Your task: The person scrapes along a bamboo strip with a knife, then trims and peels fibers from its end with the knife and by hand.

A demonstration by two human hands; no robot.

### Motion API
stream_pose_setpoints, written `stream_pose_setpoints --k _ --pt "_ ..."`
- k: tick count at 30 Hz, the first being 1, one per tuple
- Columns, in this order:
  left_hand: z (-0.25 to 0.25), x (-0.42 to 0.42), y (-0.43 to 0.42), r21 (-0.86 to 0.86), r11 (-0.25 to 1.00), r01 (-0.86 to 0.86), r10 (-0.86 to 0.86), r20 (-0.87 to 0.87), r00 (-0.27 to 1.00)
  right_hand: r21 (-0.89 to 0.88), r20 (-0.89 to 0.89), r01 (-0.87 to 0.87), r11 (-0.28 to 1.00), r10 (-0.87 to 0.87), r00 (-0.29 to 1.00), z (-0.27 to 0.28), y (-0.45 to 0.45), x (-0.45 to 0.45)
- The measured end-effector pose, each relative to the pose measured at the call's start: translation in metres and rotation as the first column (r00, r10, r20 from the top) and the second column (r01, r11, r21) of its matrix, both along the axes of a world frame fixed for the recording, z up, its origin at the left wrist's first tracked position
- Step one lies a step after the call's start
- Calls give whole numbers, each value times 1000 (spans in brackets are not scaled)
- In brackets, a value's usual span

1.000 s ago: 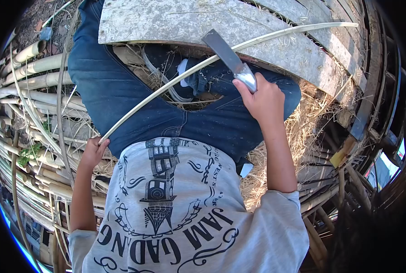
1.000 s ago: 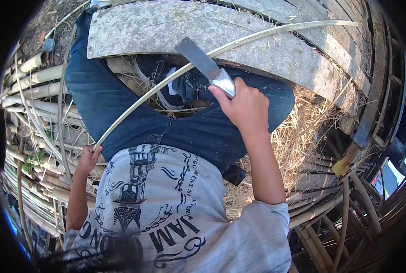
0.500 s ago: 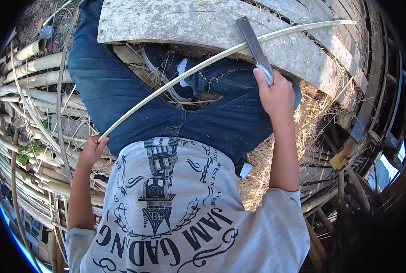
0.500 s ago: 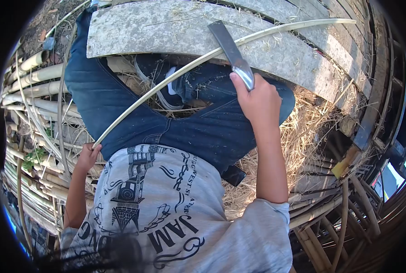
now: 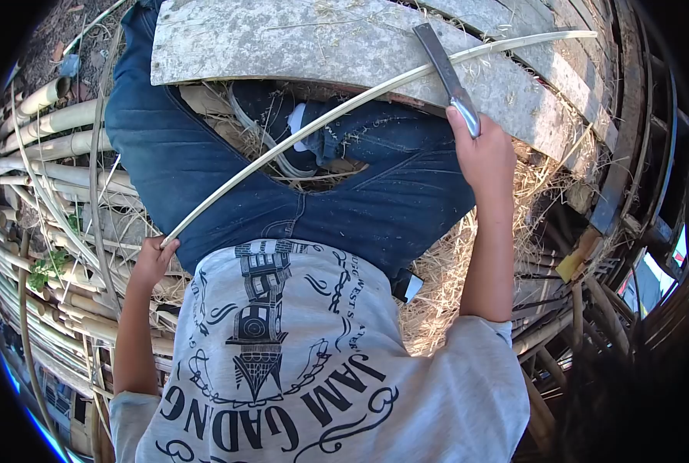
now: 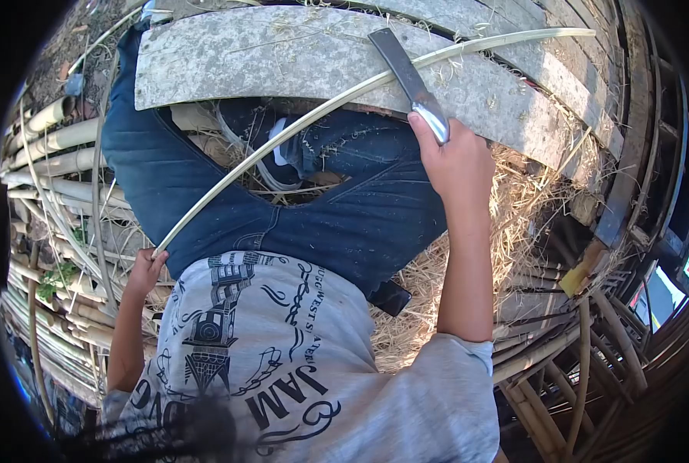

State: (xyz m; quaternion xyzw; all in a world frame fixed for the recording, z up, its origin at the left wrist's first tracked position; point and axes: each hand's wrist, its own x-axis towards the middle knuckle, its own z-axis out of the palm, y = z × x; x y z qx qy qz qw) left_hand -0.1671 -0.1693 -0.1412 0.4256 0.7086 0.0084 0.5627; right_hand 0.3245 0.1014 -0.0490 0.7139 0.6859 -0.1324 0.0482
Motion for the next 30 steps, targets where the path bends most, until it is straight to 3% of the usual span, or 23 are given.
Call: stream_pose_setpoints --k 2,4,7,9,10,11,13,15,17,19,21,23,25,26,27,28,30 --pt "-1 2 3 -19 1000 5 -6 -19 1000 20 92 -21 1000 19 996 4 6 8" --pt "-4 -4 0 -34 999 4 -4 -13 1000 -45 -54 91 995 -93 994 -8 -5 -9" --pt "-3 -2 -2 -13 1000 2 -1 10 1000 -79 -90 -202 976 195 977 -15 -33 -40" --pt "-1 -4 -4 24 1000 9 -9 23 1000 -108 -154 -280 954 262 953 -19 -46 -46" --pt "-3 -6 -7 25 1000 -6 5 25 1000 -79 -98 -308 948 300 949 -17 -43 -40" --pt "-6 -7 -10 29 999 -22 22 29 999 -58 -18 -280 958 280 960 -13 -35 -32" --pt "-10 -8 -10 38 999 -13 12 20 1000 15 -72 38 999 -37 997 -11 -15 -1" --pt "-10 -7 -5 30 999 14 -15 20 1000 67 114 -10 998 3 993 -2 3 24" --pt "-14 -12 -11 30 1000 0 -1 28 1000 75 38 15 997 -18 999 -5 -1 16" --pt "-15 -9 -9 30 999 -15 14 35 999 25 -74 -37 999 39 997 -9 -13 -4" --pt "-6 -4 -8 51 999 -17 17 4 1000 -57 -16 -298 953 297 955 -4 -28 -27" --pt "-6 -5 -7 32 999 -18 18 -9 1000 -102 -79 -336 936 330 941 -8 -32 -26" --pt "-9 -7 -10 23 999 -23 23 0 1000 -14 44 -343 939 344 938 -6 -16 -6" --pt "-8 -5 -11 20 999 -30 30 1 1000 32 32 -145 989 144 989 -8 -4 11" --pt "-5 -2 -7 32 999 -11 11 -14 1000 -55 -55 133 990 -136 989 3 12 26" --pt "-4 -1 -4 45 999 13 -12 -28 1000 42 37 130 991 -132 991 4 20 40" --pt "-8 -6 -5 40 999 9 -8 -13 1000 25 44 149 989 -150 988 7 21 43"
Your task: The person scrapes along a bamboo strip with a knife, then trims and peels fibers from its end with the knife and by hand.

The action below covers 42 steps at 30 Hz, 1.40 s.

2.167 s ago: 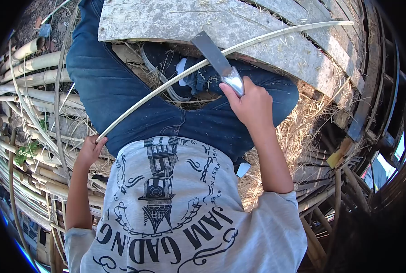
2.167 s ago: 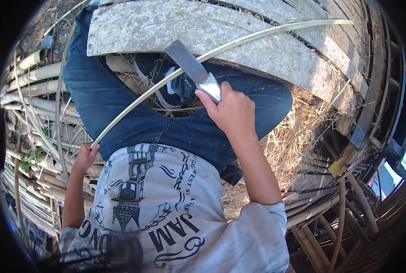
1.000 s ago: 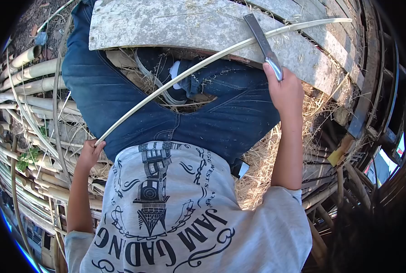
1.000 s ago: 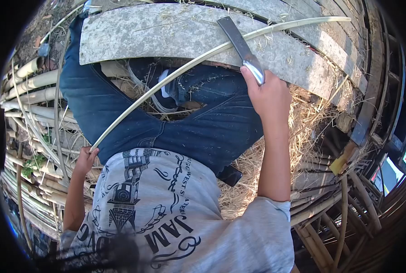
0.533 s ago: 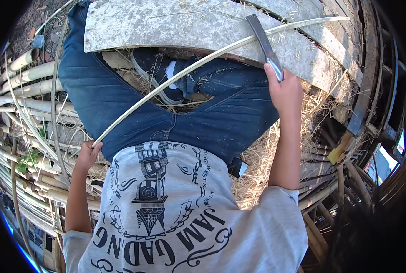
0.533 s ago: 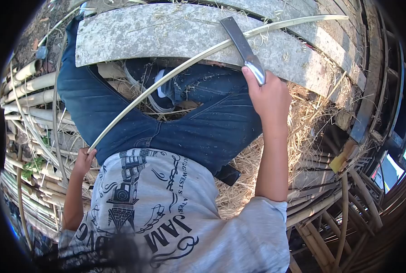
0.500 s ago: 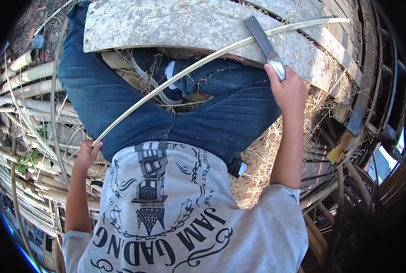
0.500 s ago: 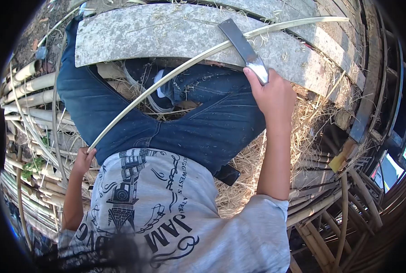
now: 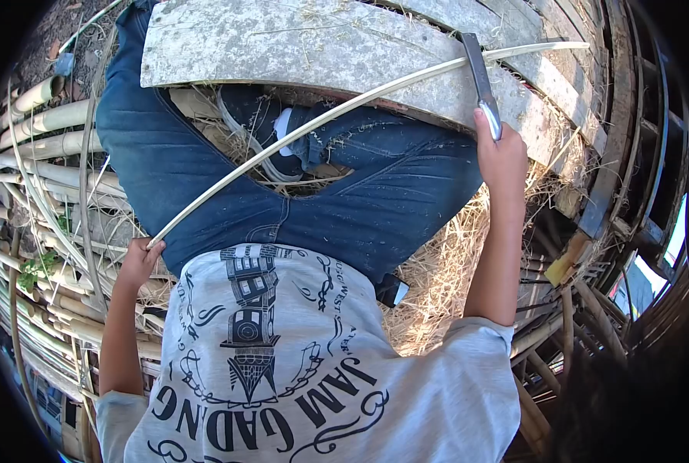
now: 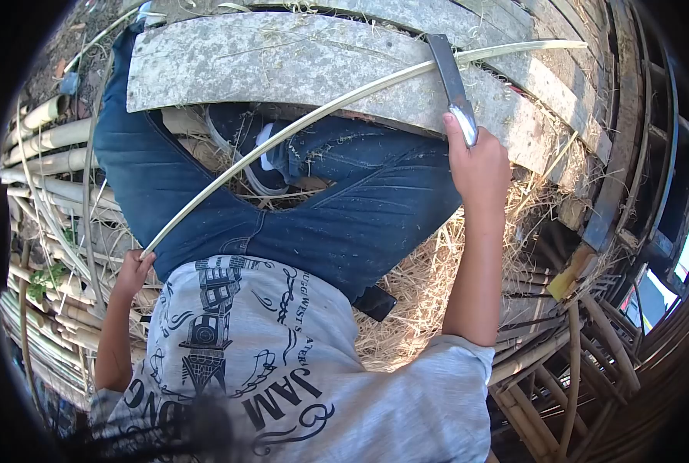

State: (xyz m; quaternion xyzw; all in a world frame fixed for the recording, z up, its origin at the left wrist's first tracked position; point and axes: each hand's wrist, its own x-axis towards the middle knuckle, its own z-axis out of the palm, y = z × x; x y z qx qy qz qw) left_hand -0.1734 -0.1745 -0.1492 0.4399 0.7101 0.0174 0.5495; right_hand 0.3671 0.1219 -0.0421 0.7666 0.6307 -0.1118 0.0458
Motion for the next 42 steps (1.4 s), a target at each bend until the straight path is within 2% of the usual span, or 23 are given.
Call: stream_pose_setpoints --k 1,4,7,9,10,11,13,14,16,19,22,25,26,28,29,31,32,33,35,36,39,41,42 --pt "-1 -1 -1 -16 1000 2 -2 15 1000 -28 4 25 999 -25 1000 5 -2 -3" --pt "0 2 -1 -19 1000 -20 20 5 1000 -96 -74 -220 971 213 974 -1 -29 -35" --pt "-1 0 -3 -24 999 -40 40 24 999 -161 -294 -235 959 181 939 -21 -47 -53" --pt "0 1 -1 -13 1000 -21 21 13 1000 -88 -108 -312 946 302 947 -17 -34 -41" --pt "1 1 -1 -1 1000 -1 1 9 1000 -4 -101 -245 970 243 965 -25 -25 -25" --pt "0 -2 -3 1 1000 -5 5 5 1000 -144 -232 7 989 -40 972 -9 -6 -18" --pt "-5 -2 -2 15 1000 19 -19 11 1000 -7 19 -119 993 119 993 -1 6 -5" --pt "-5 0 -2 20 1000 14 -14 16 1000 -2 24 -124 992 124 992 -1 7 -5" --pt "-2 4 -2 56 998 -18 18 -3 1000 -166 -151 10 986 -35 988 1 -1 -22" --pt "2 7 0 25 999 -34 35 -32 999 -195 -69 -299 934 291 954 -2 -31 -60" --pt "-2 0 -3 16 1000 -25 25 2 1000 -172 -44 -294 940 291 956 -4 -26 -56" --pt "0 -4 0 -12 1000 -11 11 23 1000 -151 -65 42 988 -53 997 4 12 -9" --pt "-1 -2 3 -26 1000 -10 11 29 1000 -142 -55 43 989 -51 997 5 12 -5" --pt "-3 2 3 -45 998 -48 49 25 998 -82 -2 -40 996 40 999 4 11 -11" --pt "-1 4 2 -45 998 -50 52 29 998 -136 -40 -31 990 26 999 5 6 -21" --pt "2 4 3 -49 998 -47 48 9 999 -240 -9 -257 936 263 965 14 -8 -43" --pt "2 4 2 -55 997 -49 49 4 999 -126 -23 -376 918 377 926 4 -17 -39" --pt "1 4 2 -39 998 -43 43 7 999 -131 -31 -375 918 374 927 2 -14 -36" --pt "2 4 3 -30 999 -33 34 12 999 -114 23 -76 991 79 997 6 9 -15" --pt "1 4 7 -52 998 -34 36 31 999 -184 -13 103 978 -107 994 11 27 5" --pt "-1 0 7 -66 997 -37 40 43 998 -46 65 -12 999 15 998 7 28 5" --pt "-6 -4 2 -64 998 -29 32 52 998 -36 -8 -98 995 98 995 -1 16 -8" --pt "-10 -6 -2 -39 999 -7 8 18 1000 -111 26 -233 966 237 971 5 11 -19"
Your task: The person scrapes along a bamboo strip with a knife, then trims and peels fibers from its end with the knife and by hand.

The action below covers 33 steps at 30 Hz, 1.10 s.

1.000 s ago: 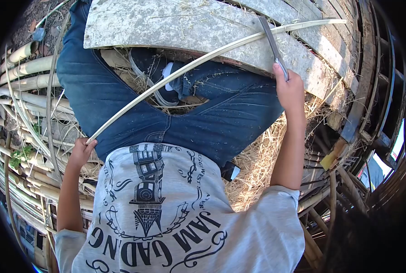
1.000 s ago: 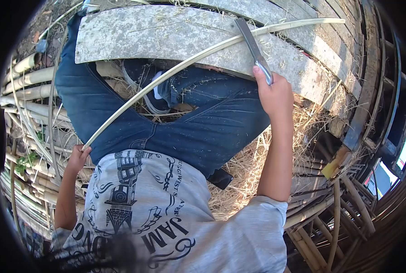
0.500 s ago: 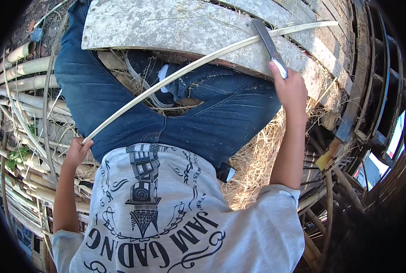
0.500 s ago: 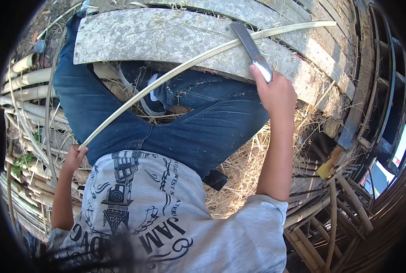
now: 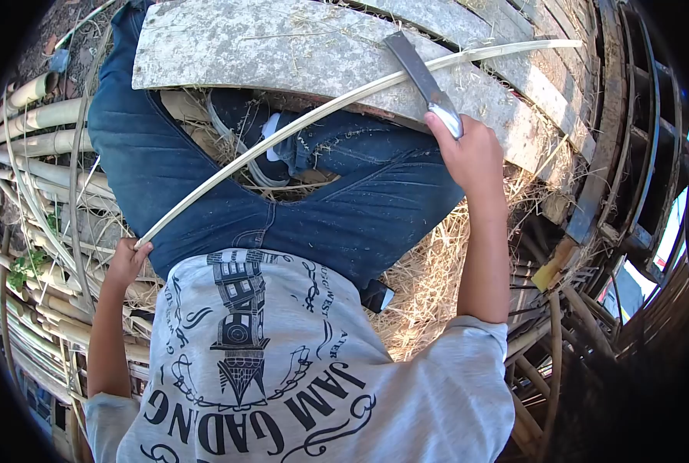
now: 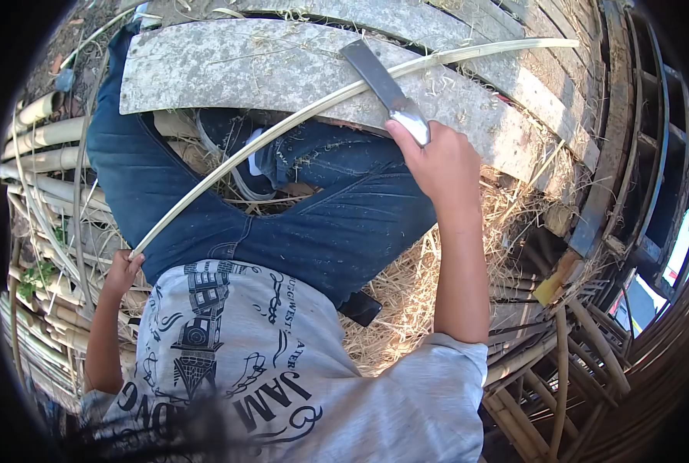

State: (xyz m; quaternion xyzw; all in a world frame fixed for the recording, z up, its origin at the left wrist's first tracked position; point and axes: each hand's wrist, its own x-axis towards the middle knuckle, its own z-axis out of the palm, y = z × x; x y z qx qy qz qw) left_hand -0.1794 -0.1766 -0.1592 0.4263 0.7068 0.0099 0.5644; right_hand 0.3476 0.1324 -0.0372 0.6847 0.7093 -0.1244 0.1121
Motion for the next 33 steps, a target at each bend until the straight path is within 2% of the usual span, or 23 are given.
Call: stream_pose_setpoints --k 1,3,4,5,6,7,9,10,11,12,14,15,17,18,19,20,22,23,25,27,29,31,33 --pt "3 3 0 17 1000 21 -21 -38 999 -94 77 -57 994 64 995 10 -2 -13" --pt "4 3 -1 16 1000 -22 23 -25 999 -3 86 17 1000 -17 996 4 11 7" --pt "2 0 -3 21 1000 2 -2 -20 1000 28 47 263 964 -264 963 5 26 19" --pt "-1 -2 -3 40 999 26 -26 -13 1000 68 9 393 917 -395 919 1 40 47" --pt "1 4 -5 155 988 -10 12 -11 1000 81 -1 477 875 -478 878 4 52 70" --pt "2 4 -3 165 986 -15 17 -10 1000 91 -5 472 877 -474 881 8 54 74" --pt "4 0 0 -12 1000 22 -22 -24 999 171 95 381 909 -400 912 15 50 78" --pt "1 0 -3 59 998 29 -26 -47 999 129 68 352 927 -362 930 17 45 69" --pt "-3 -1 -8 65 997 30 -28 -40 999 41 41 351 936 -352 935 22 38 59" --pt "-6 -2 -13 83 997 2 1 -41 999 50 1 321 946 -322 947 17 29 51" --pt "0 4 -6 80 997 -16 20 -45 999 -94 -151 259 961 -271 951 11 13 34" --pt "1 7 -4 77 997 -4 7 -42 999 -97 -148 272 958 -284 947 8 6 26" --pt "6 4 0 -25 998 -63 63 -3 998 -122 -137 67 990 -83 987 5 0 12" --pt "3 1 -2 -26 998 -49 49 9 999 -170 -117 92 981 -112 987 6 6 15" --pt "5 0 -1 -23 998 -53 53 -1 999 -114 -94 120 986 -131 987 3 12 25" --pt "6 1 1 -15 1000 -21 21 -12 1000 -63 -58 211 975 -214 975 2 20 38" --pt "7 4 0 34 999 29 -27 -62 998 11 -179 446 895 -438 881 -13 40 91" --pt "9 5 2 33 999 20 -18 -68 998 36 -158 516 856 -505 849 -7 46 105" --pt "15 6 10 -30 997 64 -66 -73 995 99 -184 490 866 -468 864 5 44 111" --pt "18 11 10 -23 998 58 -60 -92 994 -43 -241 465 884 -461 854 11 30 95" --pt "21 12 12 -4 999 38 -38 -85 996 -175 -425 413 894 -447 787 -2 9 79" --pt "25 11 15 -3 995 103 -103 -114 988 -251 -502 375 892 -452 737 -13 -13 47" --pt "36 17 16 72 992 100 -84 -201 976 -323 -618 372 870 -492 613 -24 -32 17"
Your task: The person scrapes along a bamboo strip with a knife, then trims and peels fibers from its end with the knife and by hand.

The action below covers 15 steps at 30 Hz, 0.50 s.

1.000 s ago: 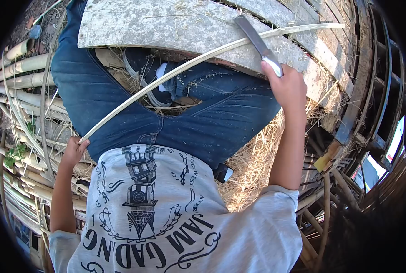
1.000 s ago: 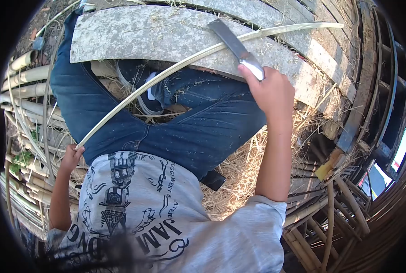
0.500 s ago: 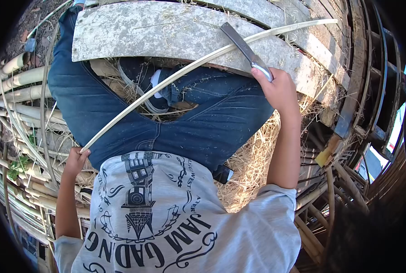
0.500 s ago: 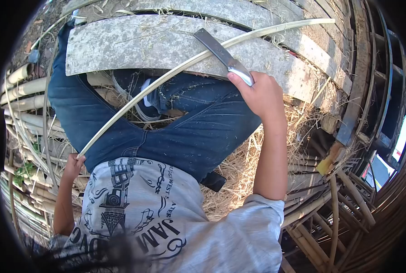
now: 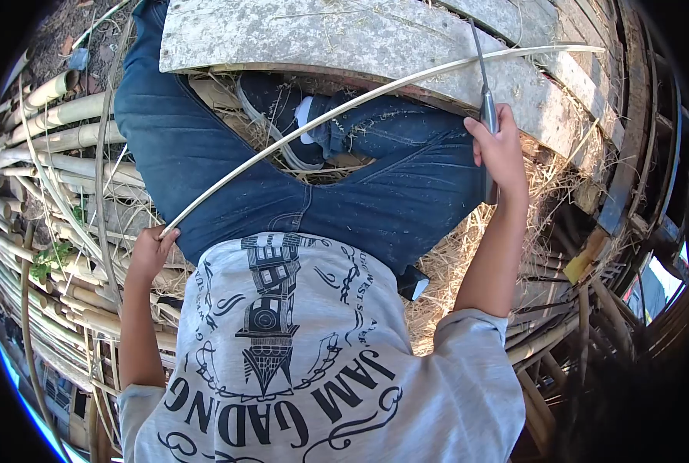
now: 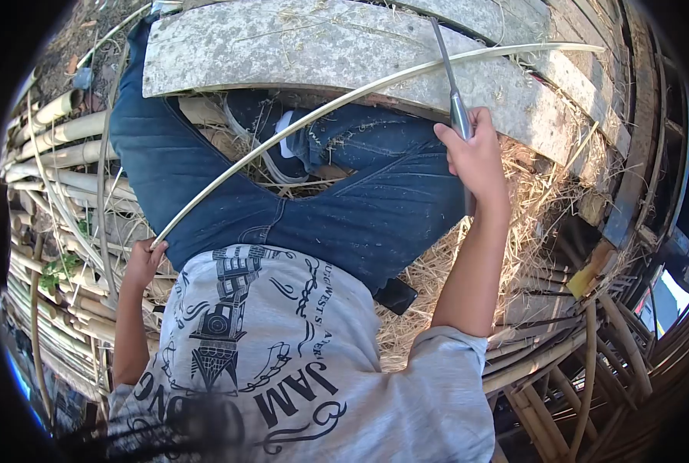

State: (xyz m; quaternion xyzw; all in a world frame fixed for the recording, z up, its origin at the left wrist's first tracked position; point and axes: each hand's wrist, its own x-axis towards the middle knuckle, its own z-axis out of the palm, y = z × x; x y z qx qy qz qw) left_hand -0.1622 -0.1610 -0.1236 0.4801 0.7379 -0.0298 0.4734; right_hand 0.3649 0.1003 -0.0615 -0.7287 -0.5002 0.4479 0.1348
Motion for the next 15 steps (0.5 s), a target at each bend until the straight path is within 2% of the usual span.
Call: stream_pose_setpoints --k 4,5,8,12,15 --pt "19 4 10 221 974 50 -17 -148 989 -168 -362 -43 985 -21 932 -9 -35 -47" --pt "12 -5 8 252 964 83 -42 -164 986 -174 -407 -38 984 -36 913 -12 -45 -60" --pt "16 1 25 258 966 38 13 -194 981 -178 -549 5 984 -103 829 -14 -63 -74" --pt "-4 -6 22 357 924 134 -55 -224 973 -93 -432 -42 995 -2 902 3 -54 -58" --pt "-10 -7 21 385 915 120 -40 -209 977 35 -272 -27 999 36 962 12 -41 -41"
